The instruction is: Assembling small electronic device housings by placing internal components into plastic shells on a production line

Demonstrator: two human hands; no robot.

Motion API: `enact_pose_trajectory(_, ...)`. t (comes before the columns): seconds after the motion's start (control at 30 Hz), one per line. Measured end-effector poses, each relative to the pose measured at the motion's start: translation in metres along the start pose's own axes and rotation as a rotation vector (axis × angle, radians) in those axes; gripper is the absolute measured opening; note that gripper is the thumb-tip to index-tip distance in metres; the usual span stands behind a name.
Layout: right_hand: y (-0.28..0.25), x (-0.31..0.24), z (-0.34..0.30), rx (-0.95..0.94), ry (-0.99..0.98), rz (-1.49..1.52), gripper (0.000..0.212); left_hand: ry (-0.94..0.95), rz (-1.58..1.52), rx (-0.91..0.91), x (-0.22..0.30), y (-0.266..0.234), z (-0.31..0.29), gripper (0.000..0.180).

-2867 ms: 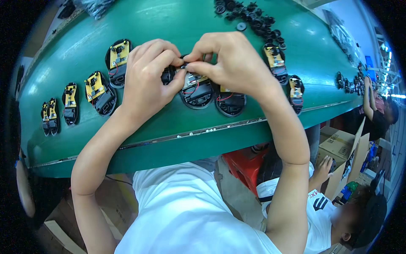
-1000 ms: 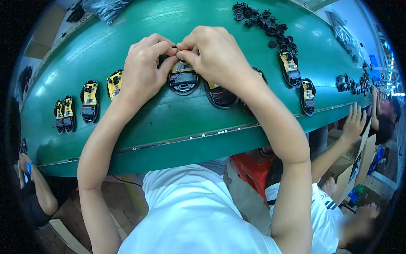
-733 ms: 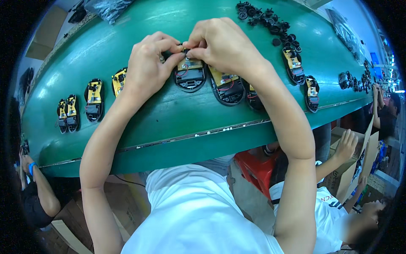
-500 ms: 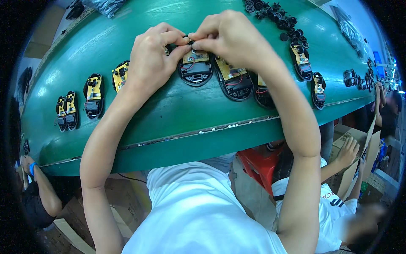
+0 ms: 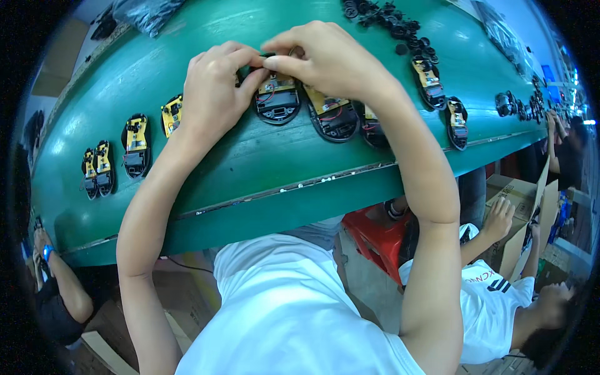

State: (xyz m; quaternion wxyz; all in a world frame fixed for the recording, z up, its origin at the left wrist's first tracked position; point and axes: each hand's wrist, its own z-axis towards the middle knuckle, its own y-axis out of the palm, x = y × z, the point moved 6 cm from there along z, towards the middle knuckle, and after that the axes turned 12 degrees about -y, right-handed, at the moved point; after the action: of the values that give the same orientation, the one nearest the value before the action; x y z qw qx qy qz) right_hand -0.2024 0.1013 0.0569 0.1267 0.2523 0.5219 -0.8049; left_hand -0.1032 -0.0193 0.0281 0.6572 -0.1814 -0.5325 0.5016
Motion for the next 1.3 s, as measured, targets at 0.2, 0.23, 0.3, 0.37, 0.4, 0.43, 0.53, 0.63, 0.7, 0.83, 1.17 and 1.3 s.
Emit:
enact_pose_trajectory(0.2,-0.101,0.064,-0.069,0.176,0.221,-0.298,0.033,-0.063,-0.138,-0.134,-0.003,-0.043,0.01,0.039)
enact_pose_trajectory(0.23,-0.106,0.073,-0.08,0.08,0.279,-0.389,0.032,-0.118,-0.131,-0.189,-0.009,-0.049,0.012,0.037)
enact_pose_trajectory(0.3,-0.104,0.081,-0.093,-0.014,0.336,-0.482,0.032,-0.062,-0.079,-0.183,-0.023,-0.053,0.014,0.035)
enact_pose_trajectory(0.37,-0.097,0.077,-0.099,0.032,0.347,-0.577,0.031,-0.016,-0.012,-0.177,-0.028,-0.051,0.015,0.033)
enact_pose_trajectory(0.4,-0.097,0.078,-0.096,0.042,0.299,-0.599,0.029,-0.04,-0.017,-0.262,-0.026,-0.047,0.015,0.031)
enact_pose_trajectory(0.43,-0.099,0.079,-0.098,0.046,0.297,-0.599,0.029,-0.066,-0.021,-0.347,-0.024,-0.042,0.014,0.029)
enact_pose_trajectory(0.53,-0.093,0.074,-0.089,0.022,0.294,-0.644,0.03,-0.069,-0.035,-0.346,-0.025,-0.038,0.013,0.028)
enact_pose_trajectory(0.63,-0.081,0.065,-0.073,0.059,0.324,-0.402,0.029,-0.092,-0.06,-0.333,-0.031,-0.035,0.014,0.029)
enact_pose_trajectory(0.7,-0.069,0.051,-0.064,0.239,0.278,-0.064,0.029,-0.074,-0.129,-0.219,-0.031,-0.04,0.015,0.03)
enact_pose_trajectory(0.83,-0.034,-0.01,-0.007,0.122,-0.029,0.029,0.026,-0.176,-0.104,-0.299,-0.042,-0.043,0.016,0.034)
enact_pose_trajectory(1.17,0.035,-0.031,0.049,0.052,-0.165,0.026,0.022,-0.147,-0.096,-0.167,-0.058,-0.046,0.006,0.027)
enact_pose_trajectory(1.3,0.039,-0.027,0.048,0.052,-0.108,0.042,0.022,-0.168,-0.09,-0.145,-0.057,-0.043,0.007,0.021)
